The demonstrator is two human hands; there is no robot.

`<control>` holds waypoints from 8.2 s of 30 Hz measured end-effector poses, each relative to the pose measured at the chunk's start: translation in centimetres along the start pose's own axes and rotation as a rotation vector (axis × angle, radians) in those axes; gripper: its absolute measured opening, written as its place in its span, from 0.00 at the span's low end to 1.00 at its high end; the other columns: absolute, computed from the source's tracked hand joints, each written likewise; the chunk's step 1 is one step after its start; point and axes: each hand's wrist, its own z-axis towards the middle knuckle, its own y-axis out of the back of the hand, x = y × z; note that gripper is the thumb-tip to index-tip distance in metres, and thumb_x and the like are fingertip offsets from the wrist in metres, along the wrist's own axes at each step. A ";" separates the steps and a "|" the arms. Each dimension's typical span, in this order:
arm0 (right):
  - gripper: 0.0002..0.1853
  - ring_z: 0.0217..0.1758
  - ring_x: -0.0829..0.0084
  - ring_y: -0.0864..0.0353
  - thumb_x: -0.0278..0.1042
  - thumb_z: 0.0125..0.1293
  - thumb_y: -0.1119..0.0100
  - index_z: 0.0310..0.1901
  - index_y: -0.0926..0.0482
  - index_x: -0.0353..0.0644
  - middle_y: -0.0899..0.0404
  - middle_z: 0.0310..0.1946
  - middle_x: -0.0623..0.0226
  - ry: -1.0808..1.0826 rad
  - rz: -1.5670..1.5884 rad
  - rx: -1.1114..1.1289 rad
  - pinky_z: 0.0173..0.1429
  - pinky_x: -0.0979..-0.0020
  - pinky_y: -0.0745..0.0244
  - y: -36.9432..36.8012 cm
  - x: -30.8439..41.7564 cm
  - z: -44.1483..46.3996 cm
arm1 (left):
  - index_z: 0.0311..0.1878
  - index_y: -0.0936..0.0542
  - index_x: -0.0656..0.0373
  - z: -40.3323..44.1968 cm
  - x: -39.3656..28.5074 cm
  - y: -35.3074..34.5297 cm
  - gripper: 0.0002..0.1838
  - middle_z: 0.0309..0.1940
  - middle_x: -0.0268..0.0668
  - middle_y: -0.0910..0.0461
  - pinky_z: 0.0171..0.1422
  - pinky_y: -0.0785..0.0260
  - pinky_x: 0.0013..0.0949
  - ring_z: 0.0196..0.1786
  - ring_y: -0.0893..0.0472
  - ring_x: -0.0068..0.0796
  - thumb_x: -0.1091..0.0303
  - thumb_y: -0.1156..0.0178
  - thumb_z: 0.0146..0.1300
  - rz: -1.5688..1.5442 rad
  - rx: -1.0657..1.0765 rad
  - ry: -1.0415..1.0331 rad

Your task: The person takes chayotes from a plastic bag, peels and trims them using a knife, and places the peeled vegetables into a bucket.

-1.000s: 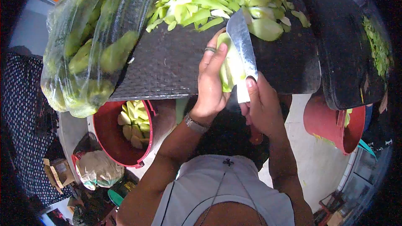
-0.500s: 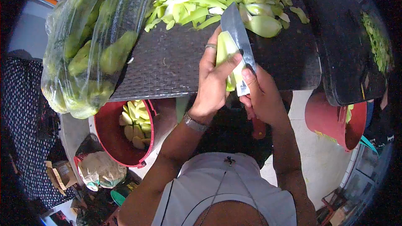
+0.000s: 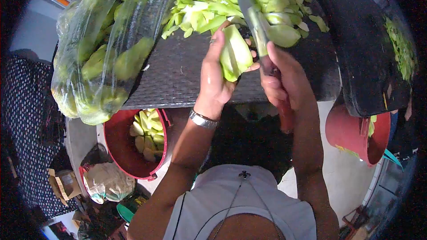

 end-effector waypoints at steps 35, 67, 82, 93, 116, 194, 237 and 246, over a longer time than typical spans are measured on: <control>0.17 0.37 0.42 0.14 0.41 0.72 0.37 0.46 0.26 0.34 0.18 0.30 0.49 0.534 -1.101 -0.134 0.37 0.57 0.23 -1.1 -5.5 -2.7 | 0.48 0.24 0.58 0.4 1.1 0.2 0.32 0.36 0.46 0.18 0.50 0.20 0.54 0.39 0.17 0.49 0.33 0.53 0.75 -0.355 -0.047 -0.046; 0.32 0.50 0.34 0.18 0.50 0.74 0.39 0.65 0.37 0.31 0.20 0.45 0.34 0.628 -0.832 -0.227 0.49 0.47 0.21 -1.4 -4.8 -1.3 | 0.63 0.30 0.56 -2.7 4.0 -2.0 0.31 0.48 0.42 0.20 0.60 0.24 0.42 0.52 0.18 0.40 0.37 0.65 0.81 -0.141 0.016 -0.214; 0.39 0.11 0.85 0.43 0.82 0.69 0.60 0.47 0.27 0.47 0.39 0.13 0.79 0.002 -0.286 -0.126 0.16 0.78 0.46 1.1 -0.4 1.2 | 0.69 0.34 0.67 -1.3 -0.8 0.5 0.29 0.60 0.53 0.21 0.68 0.27 0.51 0.61 0.20 0.49 0.68 0.46 0.65 -0.207 0.026 -0.017; 0.22 0.34 0.56 0.16 0.47 0.66 0.28 0.47 0.25 0.38 0.16 0.35 0.55 0.601 -1.011 -0.387 0.39 0.57 0.22 -1.4 -1.4 2.5 | 0.61 0.25 0.65 -1.1 0.3 1.1 0.22 0.51 0.45 0.17 0.61 0.22 0.41 0.52 0.15 0.41 0.63 0.44 0.68 -0.063 -0.110 0.082; 0.23 0.36 0.56 0.16 0.46 0.78 0.47 0.68 0.25 0.44 0.19 0.33 0.50 0.231 -1.067 -0.194 0.43 0.57 0.23 -0.9 -3.5 -7.7 | 0.61 0.23 0.56 -0.2 -1.0 2.0 0.28 0.47 0.45 0.16 0.57 0.24 0.53 0.47 0.15 0.48 0.41 0.54 0.76 -0.327 0.002 0.055; 0.10 0.32 0.36 0.18 0.36 0.79 0.48 0.45 0.30 0.37 0.22 0.23 0.40 0.177 -0.942 -0.302 0.31 0.45 0.28 0.1 -4.7 -6.1 | 0.67 0.26 0.60 -1.9 1.8 -0.2 0.28 0.54 0.37 0.18 0.52 0.22 0.30 0.51 0.16 0.27 0.48 0.45 0.76 0.179 -0.225 -0.170; 0.16 0.19 0.71 0.23 0.43 0.83 0.56 0.55 0.26 0.38 0.23 0.24 0.65 -0.004 -0.511 -0.143 0.27 0.67 0.27 0.0 -6.1 -5.1 | 0.77 0.42 0.59 -2.3 3.1 -1.2 0.31 0.49 0.41 0.20 0.42 0.14 0.40 0.41 0.15 0.31 0.64 0.44 0.78 0.154 -0.039 -0.072; 0.14 0.17 0.78 0.27 0.43 0.83 0.57 0.49 0.26 0.41 0.26 0.22 0.70 0.037 -0.587 -0.153 0.22 0.71 0.30 -0.1 -6.1 -4.7 | 0.62 0.28 0.59 -2.1 2.6 -0.6 0.19 0.43 0.41 0.18 0.42 0.17 0.38 0.37 0.14 0.34 0.55 0.46 0.79 0.236 -0.133 -0.050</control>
